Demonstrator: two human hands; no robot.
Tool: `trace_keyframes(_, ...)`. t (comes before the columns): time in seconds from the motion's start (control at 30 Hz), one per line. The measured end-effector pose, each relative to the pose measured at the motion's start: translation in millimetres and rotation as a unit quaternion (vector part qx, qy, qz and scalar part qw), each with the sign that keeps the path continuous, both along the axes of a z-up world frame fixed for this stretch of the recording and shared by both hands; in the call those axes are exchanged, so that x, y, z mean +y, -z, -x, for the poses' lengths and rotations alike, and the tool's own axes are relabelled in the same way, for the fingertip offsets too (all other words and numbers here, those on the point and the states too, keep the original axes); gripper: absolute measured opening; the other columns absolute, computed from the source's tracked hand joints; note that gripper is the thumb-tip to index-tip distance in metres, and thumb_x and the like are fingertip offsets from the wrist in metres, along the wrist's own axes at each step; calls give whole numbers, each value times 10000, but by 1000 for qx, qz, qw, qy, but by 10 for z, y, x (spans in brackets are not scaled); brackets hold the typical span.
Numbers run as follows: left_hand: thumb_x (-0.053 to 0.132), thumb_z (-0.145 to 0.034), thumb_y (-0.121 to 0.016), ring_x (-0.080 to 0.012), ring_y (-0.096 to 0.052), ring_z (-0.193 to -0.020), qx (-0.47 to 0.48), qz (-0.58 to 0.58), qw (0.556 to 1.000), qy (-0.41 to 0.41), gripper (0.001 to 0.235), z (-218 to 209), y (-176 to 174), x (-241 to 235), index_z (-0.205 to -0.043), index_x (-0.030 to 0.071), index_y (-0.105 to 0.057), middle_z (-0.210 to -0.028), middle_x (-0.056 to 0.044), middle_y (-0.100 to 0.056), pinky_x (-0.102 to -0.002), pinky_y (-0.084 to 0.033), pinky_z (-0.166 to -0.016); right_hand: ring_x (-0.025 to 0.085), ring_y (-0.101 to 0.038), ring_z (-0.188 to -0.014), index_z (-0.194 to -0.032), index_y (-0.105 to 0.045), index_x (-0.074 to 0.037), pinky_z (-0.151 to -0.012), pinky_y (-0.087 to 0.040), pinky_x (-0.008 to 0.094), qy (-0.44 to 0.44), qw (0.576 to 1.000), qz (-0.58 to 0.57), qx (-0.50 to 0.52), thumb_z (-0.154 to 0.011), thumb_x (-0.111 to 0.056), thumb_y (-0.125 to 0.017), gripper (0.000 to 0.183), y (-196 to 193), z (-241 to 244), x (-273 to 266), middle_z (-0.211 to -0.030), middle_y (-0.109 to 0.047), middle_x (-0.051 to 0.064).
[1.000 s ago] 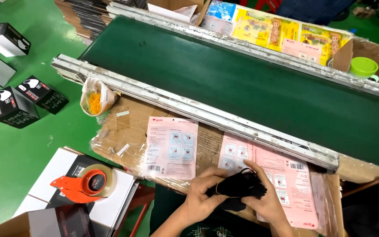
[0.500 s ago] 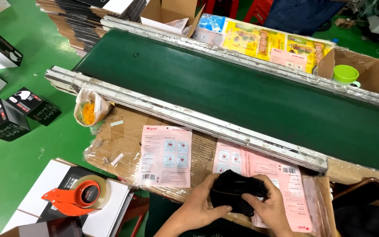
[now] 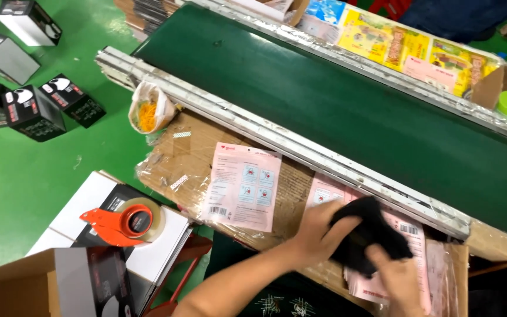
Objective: The recorder is sorting and packaging black face masks into pink plastic pouches and boxes on a factory assembly line.
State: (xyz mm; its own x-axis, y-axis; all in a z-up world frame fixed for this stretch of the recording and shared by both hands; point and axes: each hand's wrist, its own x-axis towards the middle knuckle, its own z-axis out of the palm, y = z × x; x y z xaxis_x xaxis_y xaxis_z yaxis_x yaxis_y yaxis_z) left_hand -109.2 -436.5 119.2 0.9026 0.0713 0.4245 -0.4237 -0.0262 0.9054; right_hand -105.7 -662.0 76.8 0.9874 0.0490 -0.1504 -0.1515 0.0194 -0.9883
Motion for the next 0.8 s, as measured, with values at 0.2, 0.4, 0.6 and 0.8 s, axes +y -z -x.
trace_keyframes(0.2,348,-1043,-598,-290,-627,-1071,-56,-43,994,-86,407,-1325,-81,-117,-1270,10,-579,-1158,-155,-644,-381,-518,-955,190,-674,-1109,-1407,-602,3,-1008,-569,324,25,973,-53,-223,-973,27,-716,449,-604,-1240,-14,-1303,-672,82)
trace_keyframes(0.4,278,-883,-705,-417,-458,-1347,2,-248,929,-276,479,-1952,421,15,-1248,-9,-585,-1403,-246,-502,-526,-417,-1082,209,-731,-1067,-1353,-661,32,-978,-620,333,60,970,-121,-201,-1076,58,-700,281,205,-2291,-447,-1256,-722,111)
trace_keyframes(0.6,205,-883,-722,-394,-454,-1428,-1,-285,924,-253,378,-1861,480,-22,-1197,17,-628,-1433,-223,-519,-509,-420,-1158,199,-715,-1015,-1202,-641,125,-965,-605,344,66,976,-41,-202,-1094,36,-712,157,664,-2531,-773,-1183,-716,143)
trace_keyframes(0.8,175,-918,-721,-441,-391,-1473,-95,-266,903,-324,487,-890,396,301,-1343,-7,-570,-1515,-242,-473,-566,-312,-1217,193,-716,-1086,-1345,-645,104,-1056,-594,317,12,973,-99,-206,-1110,81,-654,236,251,-2232,-441,-1269,-710,155)
